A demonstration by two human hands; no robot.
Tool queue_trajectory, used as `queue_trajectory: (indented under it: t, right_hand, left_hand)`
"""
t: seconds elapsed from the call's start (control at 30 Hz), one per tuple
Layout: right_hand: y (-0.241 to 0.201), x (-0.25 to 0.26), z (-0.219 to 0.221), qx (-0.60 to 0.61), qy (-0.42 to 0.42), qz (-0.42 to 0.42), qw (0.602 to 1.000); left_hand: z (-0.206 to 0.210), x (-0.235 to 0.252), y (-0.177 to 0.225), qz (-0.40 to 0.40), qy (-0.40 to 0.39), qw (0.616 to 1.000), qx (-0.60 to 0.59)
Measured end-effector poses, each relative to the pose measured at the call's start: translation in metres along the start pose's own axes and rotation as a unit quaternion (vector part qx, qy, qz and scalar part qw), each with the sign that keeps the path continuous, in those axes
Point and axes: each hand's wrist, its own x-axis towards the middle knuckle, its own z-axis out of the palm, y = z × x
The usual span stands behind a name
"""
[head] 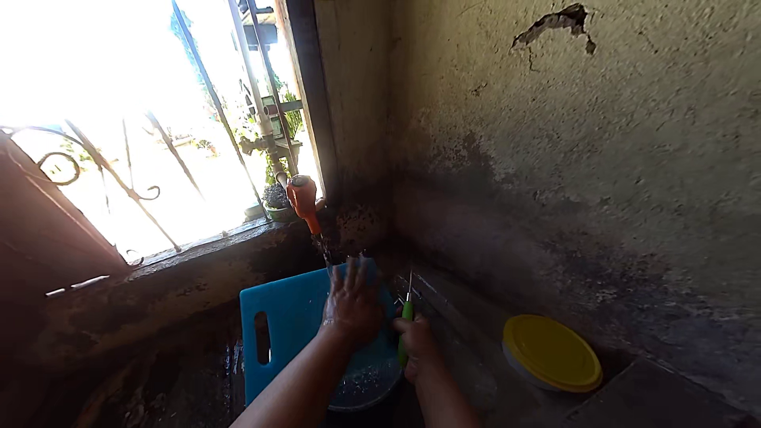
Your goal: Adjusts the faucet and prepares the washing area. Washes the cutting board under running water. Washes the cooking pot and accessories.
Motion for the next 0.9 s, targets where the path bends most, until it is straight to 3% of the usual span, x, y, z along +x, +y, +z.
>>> queue_trajectory:
  t: [0.1, 0.23, 0.3, 0.47, 0.57, 0.67, 0.77, 0.83, 0.9]
  right_hand:
    - [0.001, 0.004, 0.001, 0.035, 0.061, -0.003, 0.997]
    - [-0.003, 0.003, 0.001, 0.079, 0.104, -0.014, 0.991]
    - [-0.005, 0.003, 0.000, 0.098, 0.120, -0.018, 0.988]
    - [-0.009, 0.000, -0.003, 0.099, 0.115, 0.000, 0.988]
    - [-0.008, 0.001, -0.005, 0.104, 0.103, 0.001, 0.989]
    - [-0.002, 0.000, -0.001, 0.104, 0.087, 0.010, 0.991]
    - [-0.001, -0.003, 0.003, 0.090, 0.070, 0.014, 0.993]
    - [0.000, -0.002, 0.002, 0.084, 0.065, 0.017, 0.994]
    - [-0.001, -0.001, 0.001, 0.080, 0.066, 0.030, 0.994]
  left_hand:
    - [0.021, -0.023, -0.002, 0.111, -0.041, 0.993, -0.004]
    - [0.007, -0.036, -0.036, 0.123, -0.078, 0.989, 0.016]
    - [-0.008, -0.035, -0.058, 0.077, -0.079, 0.994, 0.022]
    - [-0.055, -0.023, -0.102, -0.156, -0.047, 0.987, 0.010]
    - [-0.068, -0.019, -0.097, -0.252, -0.023, 0.967, 0.022]
    - [-0.049, -0.029, -0.056, -0.178, 0.016, 0.984, 0.010]
    - [-0.013, -0.044, -0.015, 0.015, -0.059, 0.998, -0.005]
    - [-0.003, -0.053, -0.008, 0.111, -0.115, 0.987, 0.003]
    - [-0.008, -0.060, -0.019, 0.163, -0.110, 0.980, 0.024]
